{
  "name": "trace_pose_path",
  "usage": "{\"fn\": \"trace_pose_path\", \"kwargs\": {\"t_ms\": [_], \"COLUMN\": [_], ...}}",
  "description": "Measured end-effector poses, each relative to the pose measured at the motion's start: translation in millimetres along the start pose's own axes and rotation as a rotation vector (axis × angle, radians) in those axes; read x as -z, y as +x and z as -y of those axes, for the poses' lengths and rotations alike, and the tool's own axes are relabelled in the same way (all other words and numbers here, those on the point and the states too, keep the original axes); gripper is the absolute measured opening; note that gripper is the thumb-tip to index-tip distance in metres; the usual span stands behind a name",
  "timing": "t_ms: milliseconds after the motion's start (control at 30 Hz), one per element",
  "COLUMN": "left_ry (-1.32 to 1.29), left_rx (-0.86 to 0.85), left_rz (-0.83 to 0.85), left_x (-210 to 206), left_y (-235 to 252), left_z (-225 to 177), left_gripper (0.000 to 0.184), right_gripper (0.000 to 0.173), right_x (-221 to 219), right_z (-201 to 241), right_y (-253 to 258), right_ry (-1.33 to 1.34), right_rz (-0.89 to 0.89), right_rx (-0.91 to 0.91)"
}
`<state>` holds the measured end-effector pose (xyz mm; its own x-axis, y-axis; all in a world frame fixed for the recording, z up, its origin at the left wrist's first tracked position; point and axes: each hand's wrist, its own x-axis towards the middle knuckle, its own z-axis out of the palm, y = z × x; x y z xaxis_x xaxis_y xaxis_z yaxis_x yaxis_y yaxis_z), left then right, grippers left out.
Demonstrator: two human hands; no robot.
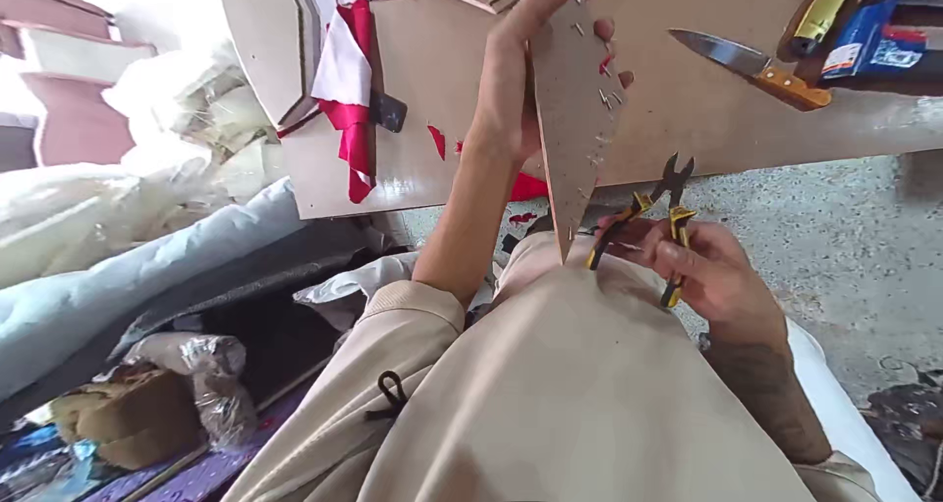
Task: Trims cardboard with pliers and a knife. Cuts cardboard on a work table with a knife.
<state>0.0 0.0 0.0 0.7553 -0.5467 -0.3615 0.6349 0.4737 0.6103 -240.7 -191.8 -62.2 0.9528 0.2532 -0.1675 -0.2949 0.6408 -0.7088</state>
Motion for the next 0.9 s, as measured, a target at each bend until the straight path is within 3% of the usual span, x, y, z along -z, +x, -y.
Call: {"fn": "trace_pose_path", "kwargs": {"t_ms": [167,333,433,600,767,900], "left_ry": [0.191,0.304,0.323,0.372,0.311,0.329], "left_rx": [-0.061,-0.189,-0.302,-0.434,-0.512,-0.554], "left_rz": [0.101,0.207,0.254,0.327,0.395,0.414], "left_x": [-12,-21,-30,-43,-39,-32], "left_y": [-6,-15,-27,-57,-65,-76], "left_z": [47,82,96,96,73,63], "left_gripper": [0.052,0.058,0.057,0.049,0.054,0.037], "right_gripper": [0.028,0.032,0.034,0.034,0.028,0.028], "right_x": [-2,7,10,6,-12,-30], "right_z": [10,20,18,20,22,21], "right_y": [-35,-56,-61,-64,-63,-60], "right_ry": [-0.1,-0.097,0.038,0.204,0.201,0.15], "right_rz": [0.001,0.129,0.156,0.171,0.183,0.139], "right_rx": [0.084,-0.055,-0.133,-0.173,-0.169,-0.175]}}
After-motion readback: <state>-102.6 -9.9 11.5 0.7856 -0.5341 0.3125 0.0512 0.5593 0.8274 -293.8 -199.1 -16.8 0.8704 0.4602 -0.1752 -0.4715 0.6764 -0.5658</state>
